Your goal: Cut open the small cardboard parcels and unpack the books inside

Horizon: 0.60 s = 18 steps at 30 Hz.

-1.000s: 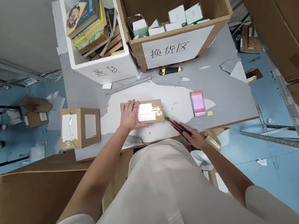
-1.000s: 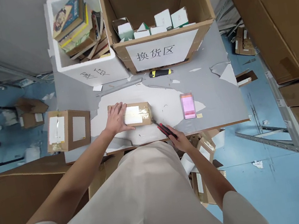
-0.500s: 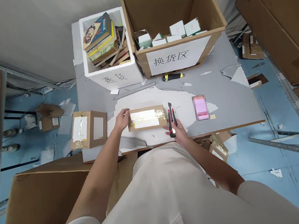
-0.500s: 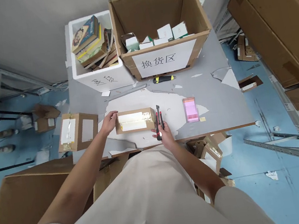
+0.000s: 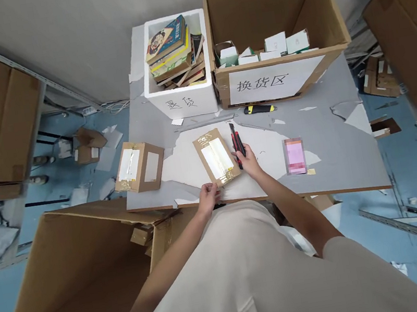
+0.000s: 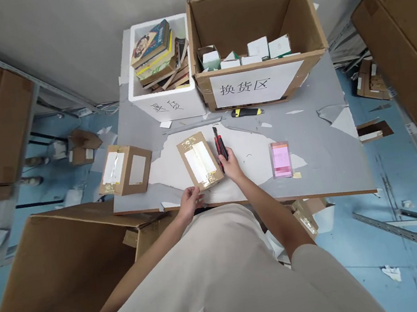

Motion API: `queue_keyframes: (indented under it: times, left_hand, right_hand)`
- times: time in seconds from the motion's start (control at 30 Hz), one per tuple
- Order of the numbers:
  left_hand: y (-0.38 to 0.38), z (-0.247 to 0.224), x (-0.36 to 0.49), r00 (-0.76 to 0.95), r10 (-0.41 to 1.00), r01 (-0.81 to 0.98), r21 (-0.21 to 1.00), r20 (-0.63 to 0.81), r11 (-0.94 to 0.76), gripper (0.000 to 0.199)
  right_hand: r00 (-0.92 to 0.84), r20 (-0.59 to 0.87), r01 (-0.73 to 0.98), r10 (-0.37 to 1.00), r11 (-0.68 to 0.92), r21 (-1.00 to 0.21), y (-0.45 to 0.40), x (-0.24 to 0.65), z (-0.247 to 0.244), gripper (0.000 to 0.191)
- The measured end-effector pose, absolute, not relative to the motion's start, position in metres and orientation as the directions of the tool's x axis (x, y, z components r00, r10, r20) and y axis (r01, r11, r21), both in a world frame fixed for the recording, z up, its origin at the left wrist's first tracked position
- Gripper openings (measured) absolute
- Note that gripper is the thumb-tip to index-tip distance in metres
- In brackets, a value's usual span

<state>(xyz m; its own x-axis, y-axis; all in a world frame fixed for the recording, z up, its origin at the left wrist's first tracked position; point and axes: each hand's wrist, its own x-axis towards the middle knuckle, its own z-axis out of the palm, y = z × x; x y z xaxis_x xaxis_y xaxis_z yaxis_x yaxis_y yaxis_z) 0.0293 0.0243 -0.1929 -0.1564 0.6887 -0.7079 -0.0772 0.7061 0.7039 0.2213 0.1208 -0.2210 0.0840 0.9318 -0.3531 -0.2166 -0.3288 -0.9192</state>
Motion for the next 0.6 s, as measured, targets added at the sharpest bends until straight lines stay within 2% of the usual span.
queue_keyframes:
  times: [0.1, 0.2, 0.3, 0.37, 0.5, 0.6]
  left_hand:
    - [0.036, -0.193, 0.024, -0.207, 0.753, 0.118, 0.749, -0.624, 0.653, 0.044]
    - [0.074, -0.191, 0.002, -0.209, 0.840, 0.272, 0.795, -0.501, 0.542, 0.055]
    - [0.129, -0.189, -0.019, -0.128, 0.927, 0.404, 0.835, -0.353, 0.374, 0.063]
    - [0.164, -0.190, -0.025, -0.057, 0.961, 0.471, 0.841, -0.271, 0.265, 0.060]
    - [0.203, -0.194, -0.025, 0.046, 0.958, 0.447, 0.864, -0.282, 0.233, 0.050]
    - [0.199, -0.197, -0.027, 0.031, 0.959, 0.429, 0.870, -0.283, 0.243, 0.047]
  right_hand:
    - [0.203, -0.343, -0.161, 0.917, -0.315, -0.935, 0.077, 0.233, -0.220, 0.049]
    - [0.244, -0.414, -0.177, 0.877, -0.379, -0.908, 0.033, 0.243, -0.213, 0.048]
    - [0.177, -0.514, -0.302, 0.839, -0.451, -0.840, 0.005, 0.242, -0.205, 0.049]
    - [0.124, -0.557, -0.413, 0.821, -0.468, -0.782, -0.002, 0.237, -0.201, 0.050]
    - [0.074, -0.605, -0.555, 0.793, -0.471, -0.686, 0.003, 0.225, -0.196, 0.046]
    - [0.107, -0.600, -0.576, 0.793, -0.443, -0.687, 0.020, 0.222, -0.196, 0.043]
